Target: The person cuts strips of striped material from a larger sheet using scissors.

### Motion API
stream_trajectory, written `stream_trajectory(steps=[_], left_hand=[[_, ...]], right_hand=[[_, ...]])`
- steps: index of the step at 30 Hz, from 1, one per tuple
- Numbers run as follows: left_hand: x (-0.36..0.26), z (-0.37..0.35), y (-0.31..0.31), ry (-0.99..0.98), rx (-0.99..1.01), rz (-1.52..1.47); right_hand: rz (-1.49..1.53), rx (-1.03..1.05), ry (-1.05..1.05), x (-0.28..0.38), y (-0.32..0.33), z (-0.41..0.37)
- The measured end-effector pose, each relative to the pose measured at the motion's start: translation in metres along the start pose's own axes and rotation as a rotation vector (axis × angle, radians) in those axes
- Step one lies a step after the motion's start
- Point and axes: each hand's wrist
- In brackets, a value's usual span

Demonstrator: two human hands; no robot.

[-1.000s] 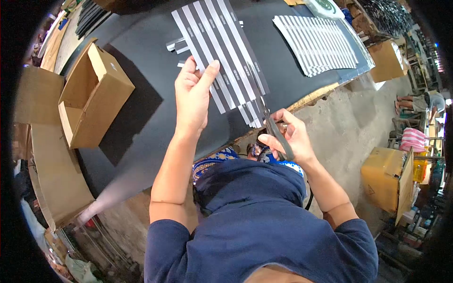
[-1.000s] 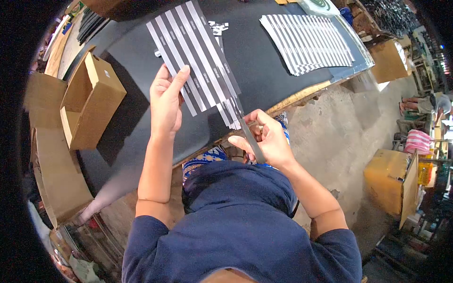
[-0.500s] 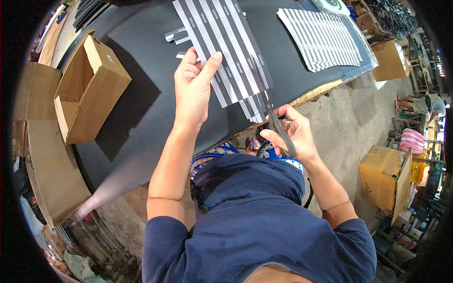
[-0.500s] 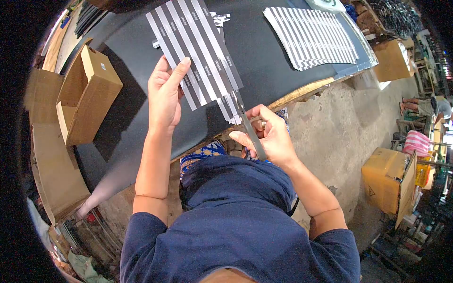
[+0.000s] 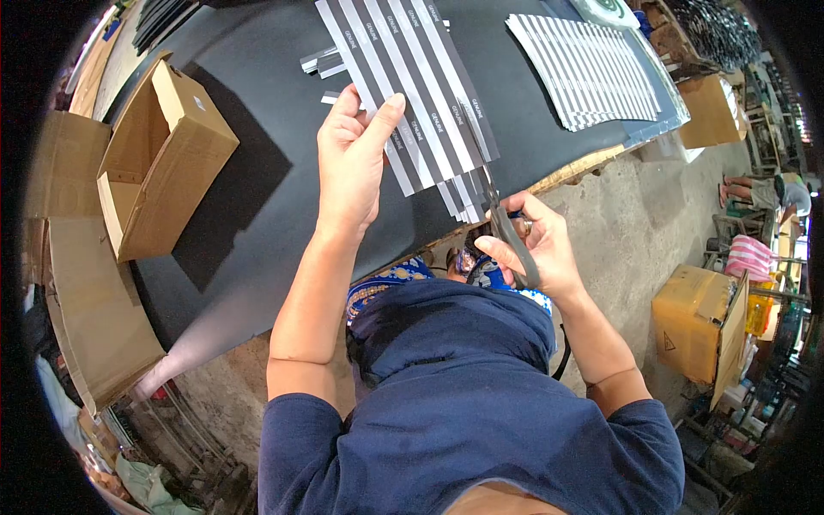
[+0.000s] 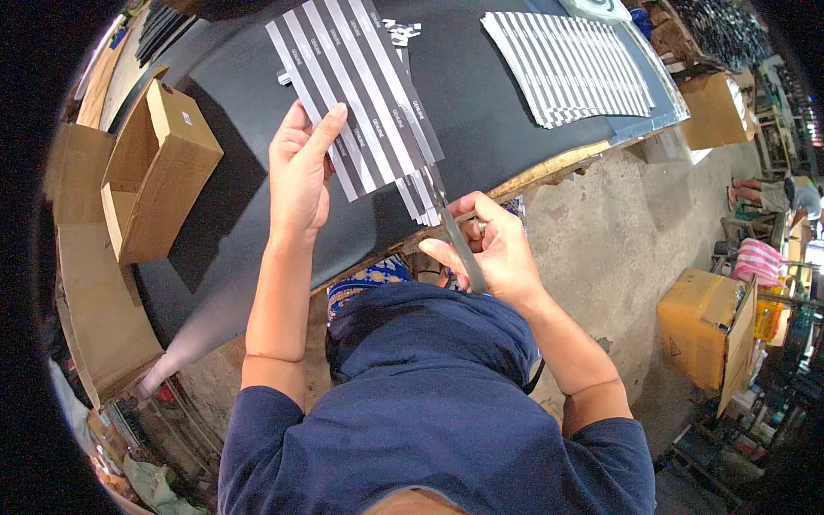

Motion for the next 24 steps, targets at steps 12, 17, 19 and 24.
stream_trajectory(steps=[12, 17, 19, 24], left_hand=[[0.003, -0.001, 0.002, 0.004, 0.005, -0.008], [0.005, -0.003, 0.003, 0.025, -0.012, -0.002], [0.005, -0.004, 0.003, 0.039, -0.013, 0.014], [0.009, -0.014, -0.001, 0.091, 0.005, -0.006]], right_hand=[[-0.001, -0.007, -0.012, -0.003, 0.002, 0.0], [-0.008, 0.014, -0.036, 0.0, 0.0, 0.001], [0.02, 0.034, -0.037, -0.004, 0.003, 0.004], [0.076, 0.051, -0.011, -0.006, 0.002, 0.016]])
Point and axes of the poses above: each hand's wrist, its own z-axis towards the middle knuckle, its own y-axis out of the back of the hand, x = y × z, and after that the axes turned 2 degrees about -z, right-handed
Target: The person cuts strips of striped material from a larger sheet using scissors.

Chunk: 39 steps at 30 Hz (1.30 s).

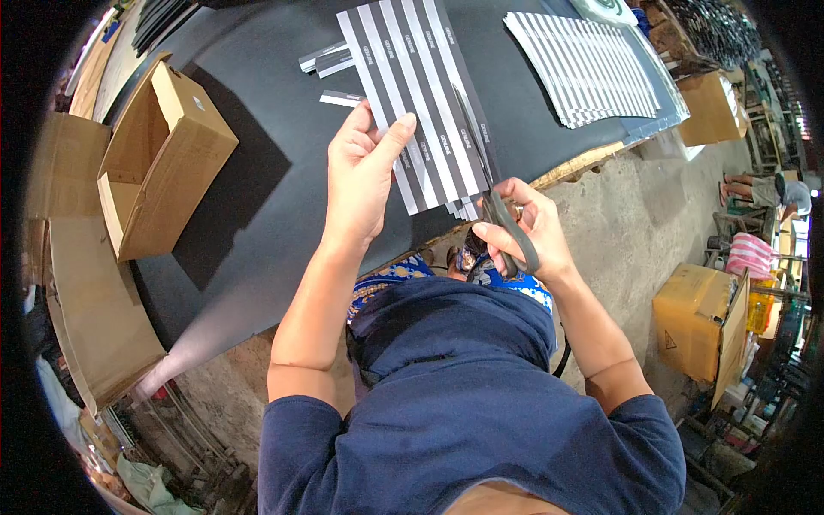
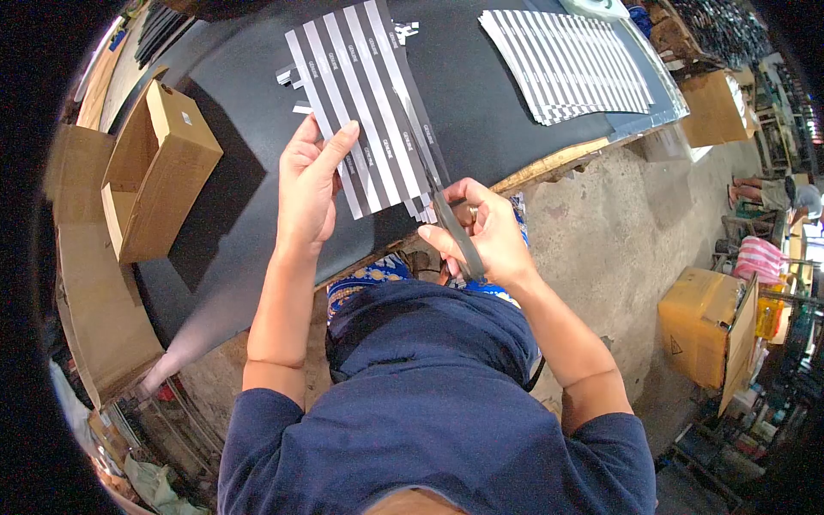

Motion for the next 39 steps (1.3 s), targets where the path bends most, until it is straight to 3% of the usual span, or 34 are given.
stream_trajectory(steps=[39], left_hand=[[-0.0033, -0.0019, 0.003, 0.01, 0.009, -0.034]], right_hand=[[-0.06, -0.046, 0.014, 0.0082, -0.0034, 0.0052]])
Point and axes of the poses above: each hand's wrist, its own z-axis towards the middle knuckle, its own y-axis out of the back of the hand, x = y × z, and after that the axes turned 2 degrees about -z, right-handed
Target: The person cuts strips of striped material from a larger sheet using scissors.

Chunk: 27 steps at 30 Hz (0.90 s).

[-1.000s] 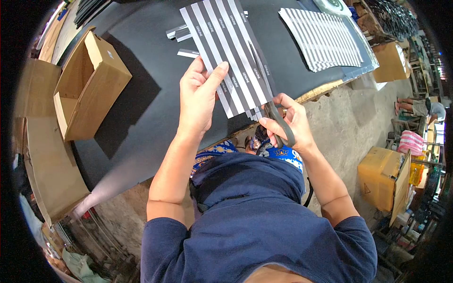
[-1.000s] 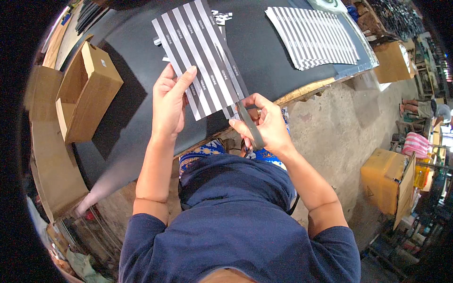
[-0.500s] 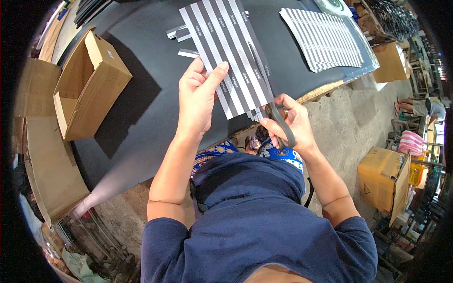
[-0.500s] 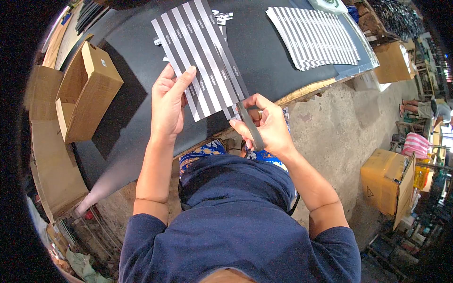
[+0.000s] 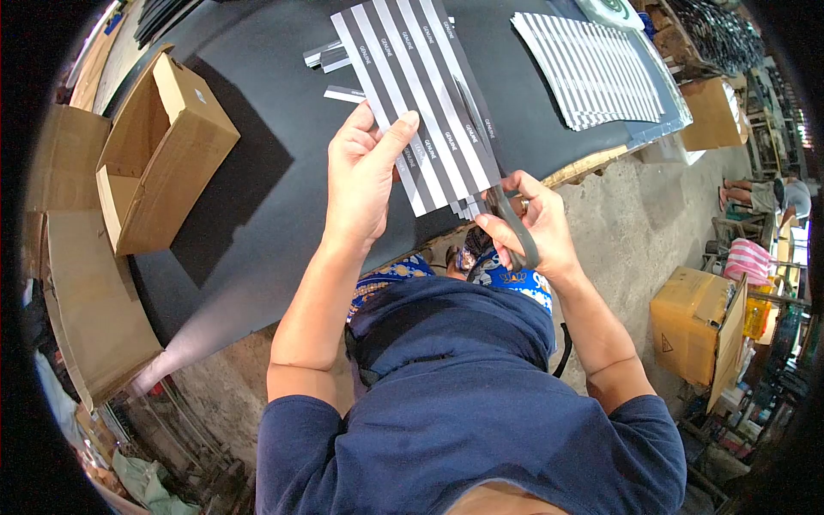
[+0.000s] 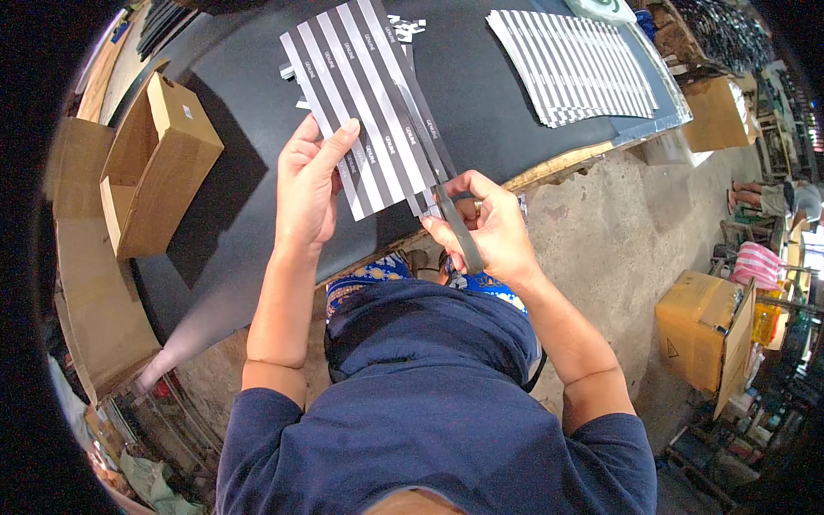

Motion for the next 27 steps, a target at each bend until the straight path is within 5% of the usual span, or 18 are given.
stream_trajectory(steps=[27], left_hand=[[-0.0004, -0.0017, -0.0026, 0.042, -0.018, -0.017]], right_hand=[[-0.038, -0.01, -0.009, -0.003, 0.0029, 0.0004]])
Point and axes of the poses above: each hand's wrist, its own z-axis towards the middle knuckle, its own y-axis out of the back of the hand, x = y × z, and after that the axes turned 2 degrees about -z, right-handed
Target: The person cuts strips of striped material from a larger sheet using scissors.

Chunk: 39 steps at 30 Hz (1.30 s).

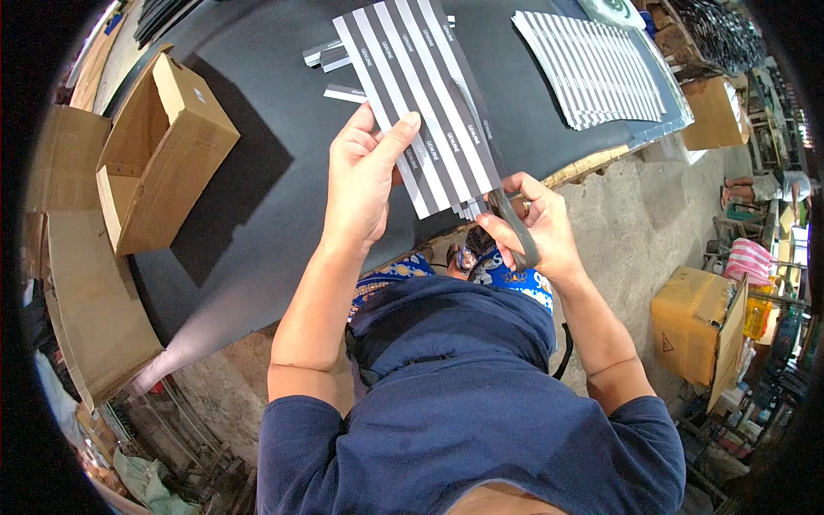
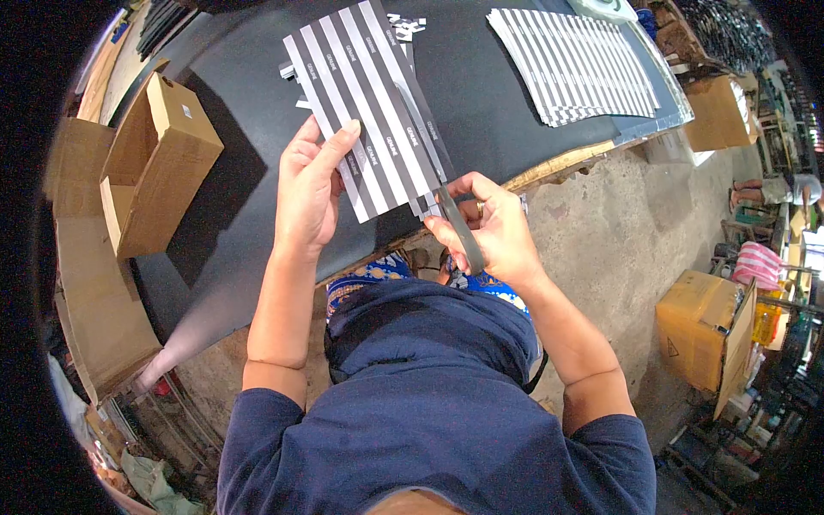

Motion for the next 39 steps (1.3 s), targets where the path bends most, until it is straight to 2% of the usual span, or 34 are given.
stream_trajectory(steps=[4, 8, 14, 18, 22, 26, 31, 34, 36, 39], left_hand=[[-0.008, 0.007, 0.008, 0.06, -0.018, 0.126], [-0.014, 0.024, 0.015, 0.01, -0.096, 0.081], [-0.008, 0.022, 0.011, -0.012, -0.055, 0.134], [-0.002, 0.013, 0.007, 0.024, -0.054, 0.196], [0.0, 0.01, 0.012, 0.125, -0.027, 0.143], [-0.002, 0.007, 0.007, 0.107, -0.07, 0.119], [-0.003, 0.01, 0.013, 0.183, -0.104, 0.026], [-0.003, 0.01, 0.017, 0.211, -0.062, -0.016], [-0.006, 0.006, 0.014, 0.244, -0.058, 0.006], [-0.005, 0.002, 0.011, 0.184, -0.063, 0.123]], right_hand=[[0.053, 0.027, 0.0, 0.0, 0.002, -0.001], [0.073, 0.088, -0.01, -0.002, 0.005, 0.0], [0.181, 0.146, -0.07, -0.006, 0.007, 0.002], [0.282, 0.216, -0.002, -0.015, 0.01, 0.007], [0.267, 0.222, 0.035, -0.016, 0.011, 0.009], [0.208, 0.215, 0.029, -0.016, 0.01, 0.01], [0.21, 0.2, 0.041, -0.011, 0.005, 0.009], [0.072, 0.153, 0.01, -0.009, 0.003, 0.009], [0.125, 0.197, 0.032, -0.011, 0.005, 0.01], [0.197, 0.188, 0.056, -0.016, 0.006, 0.012]])
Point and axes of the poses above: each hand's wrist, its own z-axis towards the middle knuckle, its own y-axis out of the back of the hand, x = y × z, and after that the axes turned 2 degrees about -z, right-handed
